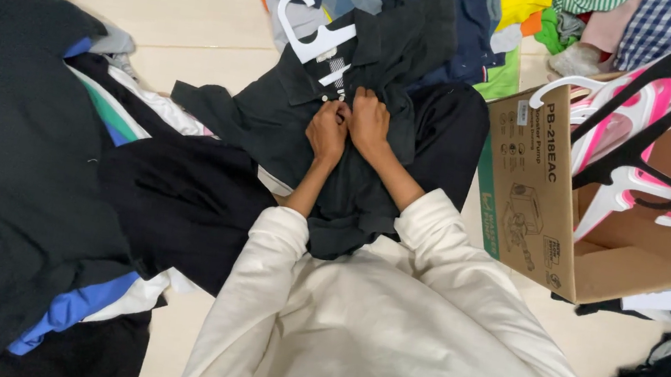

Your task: The person is organizing a pile of clothes by putting individual shirts onto hangers.

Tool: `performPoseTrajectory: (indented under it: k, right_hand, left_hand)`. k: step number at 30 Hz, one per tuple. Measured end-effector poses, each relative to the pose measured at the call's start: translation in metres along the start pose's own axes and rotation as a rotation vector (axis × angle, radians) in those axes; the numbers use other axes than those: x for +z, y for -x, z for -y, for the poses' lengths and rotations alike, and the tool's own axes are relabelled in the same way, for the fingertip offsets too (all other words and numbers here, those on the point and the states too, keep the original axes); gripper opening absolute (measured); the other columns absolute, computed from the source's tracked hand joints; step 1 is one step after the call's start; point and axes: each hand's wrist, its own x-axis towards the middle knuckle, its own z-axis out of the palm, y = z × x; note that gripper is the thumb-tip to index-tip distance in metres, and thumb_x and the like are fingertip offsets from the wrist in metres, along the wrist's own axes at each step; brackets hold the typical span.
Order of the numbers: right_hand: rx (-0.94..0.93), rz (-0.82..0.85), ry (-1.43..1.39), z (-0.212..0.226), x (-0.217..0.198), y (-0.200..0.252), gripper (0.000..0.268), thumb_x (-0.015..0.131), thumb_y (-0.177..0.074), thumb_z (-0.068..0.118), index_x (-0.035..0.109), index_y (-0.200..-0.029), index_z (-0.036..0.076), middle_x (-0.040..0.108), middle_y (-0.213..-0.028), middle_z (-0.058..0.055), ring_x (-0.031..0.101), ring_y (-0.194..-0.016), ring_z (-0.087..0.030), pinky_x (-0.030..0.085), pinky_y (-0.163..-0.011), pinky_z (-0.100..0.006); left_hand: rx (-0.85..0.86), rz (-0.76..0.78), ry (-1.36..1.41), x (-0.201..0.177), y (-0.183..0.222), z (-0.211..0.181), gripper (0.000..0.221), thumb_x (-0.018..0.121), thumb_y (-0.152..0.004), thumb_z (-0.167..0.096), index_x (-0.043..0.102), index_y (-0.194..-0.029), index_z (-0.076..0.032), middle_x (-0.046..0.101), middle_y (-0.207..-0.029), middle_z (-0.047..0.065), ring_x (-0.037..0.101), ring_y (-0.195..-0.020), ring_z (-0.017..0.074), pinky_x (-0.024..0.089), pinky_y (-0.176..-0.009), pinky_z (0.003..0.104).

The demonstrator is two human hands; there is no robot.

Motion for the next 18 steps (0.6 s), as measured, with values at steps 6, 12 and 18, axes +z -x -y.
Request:
performPoseTrajectory:
  k: [6, 12, 18]
  right_hand:
    - [-0.022, -0.059, -0.114, 0.0, -0.013, 0.003, 0.008, 0.069, -0.084, 0.002, 0.065, -0.091, 0.002, 0.067, -0.086, -0.016, 0.074, -0.074, -0.045, 0.062, -0.061, -0.054]
    - [0.069, 0.039, -0.384, -0.004, -0.036, 0.007, 0.009, 0.069, -0.09, 0.006, 0.067, -0.099, 0.004, 0.068, -0.09, -0.017, 0.073, -0.088, -0.042, 0.061, -0.07, -0.05]
    - [0.133, 0.077, -0.494, 0.0, -0.043, 0.01, 0.009, 0.07, -0.09, 0.007, 0.068, -0.098, 0.006, 0.075, -0.091, -0.017, 0.075, -0.088, -0.039, 0.061, -0.068, -0.047]
  left_hand:
    - [-0.025, -0.053, 0.038, -0.001, 0.003, -0.01, 0.009, 0.074, -0.089, -0.018, 0.071, -0.095, -0.025, 0.067, -0.084, -0.001, 0.073, -0.085, 0.0262, 0.06, -0.079, 0.048]
    - [-0.094, 0.001, 0.371, 0.016, -0.009, 0.009, 0.006, 0.073, -0.088, -0.018, 0.072, -0.093, -0.023, 0.075, -0.086, -0.003, 0.074, -0.088, 0.0215, 0.058, -0.08, 0.042]
    - [-0.039, 0.032, 0.514, 0.01, -0.009, 0.025, 0.008, 0.065, -0.093, -0.013, 0.072, -0.095, -0.015, 0.076, -0.089, 0.005, 0.073, -0.089, 0.0256, 0.056, -0.08, 0.043]
